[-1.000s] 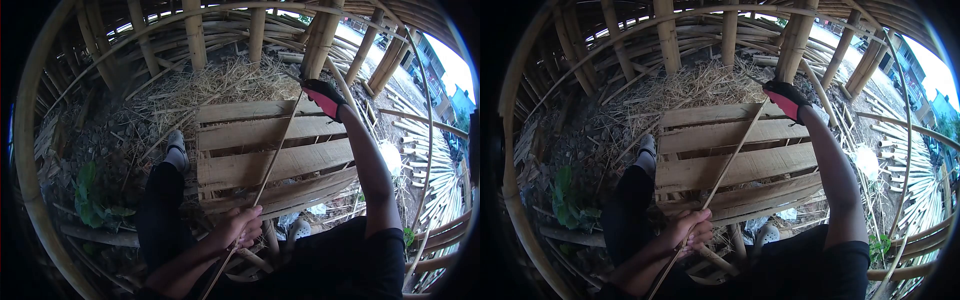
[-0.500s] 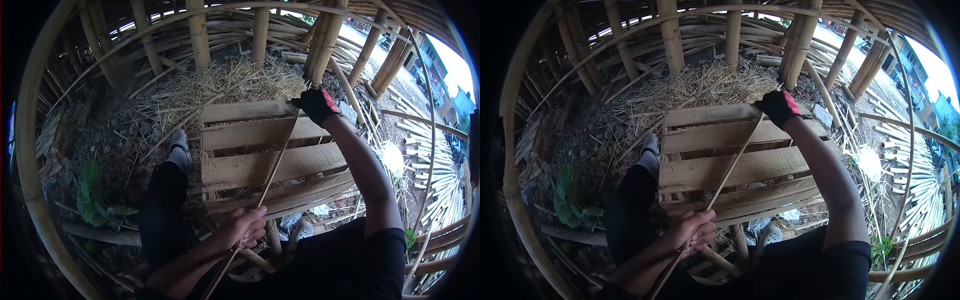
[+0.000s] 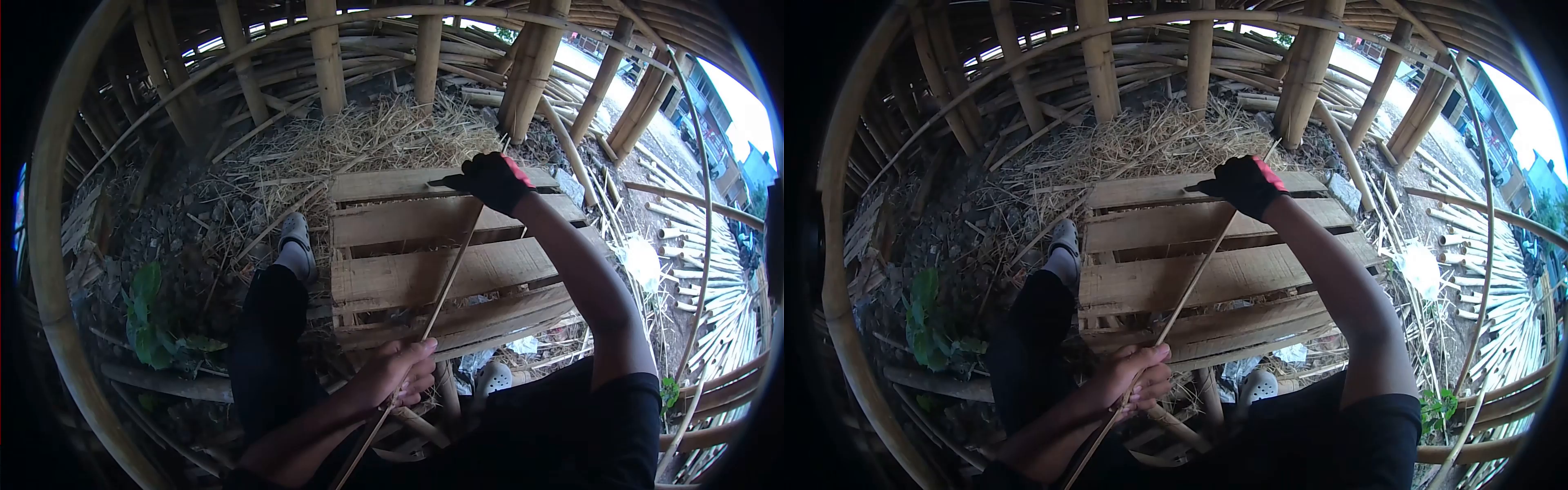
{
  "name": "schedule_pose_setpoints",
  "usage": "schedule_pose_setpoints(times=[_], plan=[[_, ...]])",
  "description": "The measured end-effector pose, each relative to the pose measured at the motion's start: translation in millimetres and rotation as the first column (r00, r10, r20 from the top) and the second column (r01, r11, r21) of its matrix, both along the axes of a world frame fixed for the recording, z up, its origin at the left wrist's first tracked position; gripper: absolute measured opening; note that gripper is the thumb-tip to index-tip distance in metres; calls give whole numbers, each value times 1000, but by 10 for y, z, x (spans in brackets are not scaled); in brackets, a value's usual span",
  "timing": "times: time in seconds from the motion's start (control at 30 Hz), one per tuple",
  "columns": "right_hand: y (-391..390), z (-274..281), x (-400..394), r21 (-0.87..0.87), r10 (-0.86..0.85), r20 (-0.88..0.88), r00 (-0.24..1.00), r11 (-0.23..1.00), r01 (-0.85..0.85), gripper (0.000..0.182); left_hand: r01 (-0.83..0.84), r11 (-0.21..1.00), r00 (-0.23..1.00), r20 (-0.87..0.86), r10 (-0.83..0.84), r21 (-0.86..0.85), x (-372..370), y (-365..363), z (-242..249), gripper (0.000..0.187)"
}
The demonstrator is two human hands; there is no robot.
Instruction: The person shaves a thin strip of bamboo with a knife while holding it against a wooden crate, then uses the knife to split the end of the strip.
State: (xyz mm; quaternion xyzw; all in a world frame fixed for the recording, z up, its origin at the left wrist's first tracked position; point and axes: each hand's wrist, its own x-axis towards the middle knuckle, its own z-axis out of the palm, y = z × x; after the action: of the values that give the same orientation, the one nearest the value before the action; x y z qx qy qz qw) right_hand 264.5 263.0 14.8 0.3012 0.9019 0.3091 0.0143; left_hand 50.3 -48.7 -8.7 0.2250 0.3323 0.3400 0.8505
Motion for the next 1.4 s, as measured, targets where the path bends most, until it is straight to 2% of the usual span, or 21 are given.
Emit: schedule_pose_setpoints(times=[0.03,0.07,0.1,0.17,0.2,0.23,0.3,0.33,0.37,0.4,0.5,0.53,0.63,0.73,0.9,0.97,1.03,1.13,1.27,1.33,1.4], plan=[[71,-75,-1,47,-127,-2,992,991,127,29,2,1000,1000,4,-2,-4,0,-1,-10,29],[364,-326,5,300,-431,95,897,872,387,21,5,1000,1000,8,-5,-8,-1,1,-15,29],[271,-225,19,299,-432,94,897,872,388,21,6,1000,1000,6,-6,-9,0,0,0,29],[-31,99,49,-41,-200,-281,939,980,196,22,-7,1000,1000,2,7,-12,7,-4,36,30],[-41,113,49,20,-152,-281,948,986,164,24,-10,1000,1000,3,10,-11,-3,3,33,30],[-37,127,37,18,-152,-279,948,986,163,24,-3,1000,1000,1,3,-7,-14,2,22,31],[-24,170,46,-217,-289,-338,896,950,225,35,8,1000,1000,5,-8,-8,-19,-3,-17,32],[-140,315,33,-221,-293,-333,896,948,228,35,-5,999,993,117,11,-52,-17,-7,-49,33],[-315,554,0,-524,-574,-357,737,776,351,43,-15,995,974,225,36,-96,-17,-8,-80,34],[-408,682,-19,-776,-806,-276,523,508,373,51,5,998,967,256,14,-70,-22,0,-107,38],[-124,325,245,-832,-863,-303,403,446,331,68,-15,996,962,269,38,-88,-16,4,-149,36],[-62,210,254,-829,-863,-302,406,448,334,68,-15,996,961,273,39,-86,-14,0,-161,36],[-5,-53,329,-620,-831,-399,388,556,553,70,-3,990,956,288,44,-141,-8,4,-183,34],[-56,-16,266,-573,-810,-387,440,586,574,64,2,988,955,294,44,-155,-16,26,-176,33],[-133,106,230,-672,-856,-303,418,503,544,55,-18,987,939,336,71,-160,-7,25,-174,30],[-138,117,263,-711,-866,-295,404,481,512,52,-24,991,963,263,57,-128,4,22,-115,27],[-135,139,291,-797,-904,-223,366,385,465,47,-28,989,976,212,58,-144,1,27,-81,27],[-214,128,316,-794,-860,-292,417,462,396,48,-30,990,971,233,62,-138,0,28,-85,27],[-57,-5,334,-754,-884,-293,364,448,480,50,-22,988,971,230,58,-154,-4,31,-77,31],[-85,4,341,-718,-847,-264,462,492,492,55,-18,989,967,250,55,-148,-5,36,-100,32],[-147,63,317,-746,-860,-243,449,461,480,54,-20,990,969,240,54,-141,6,29,-101,31]])
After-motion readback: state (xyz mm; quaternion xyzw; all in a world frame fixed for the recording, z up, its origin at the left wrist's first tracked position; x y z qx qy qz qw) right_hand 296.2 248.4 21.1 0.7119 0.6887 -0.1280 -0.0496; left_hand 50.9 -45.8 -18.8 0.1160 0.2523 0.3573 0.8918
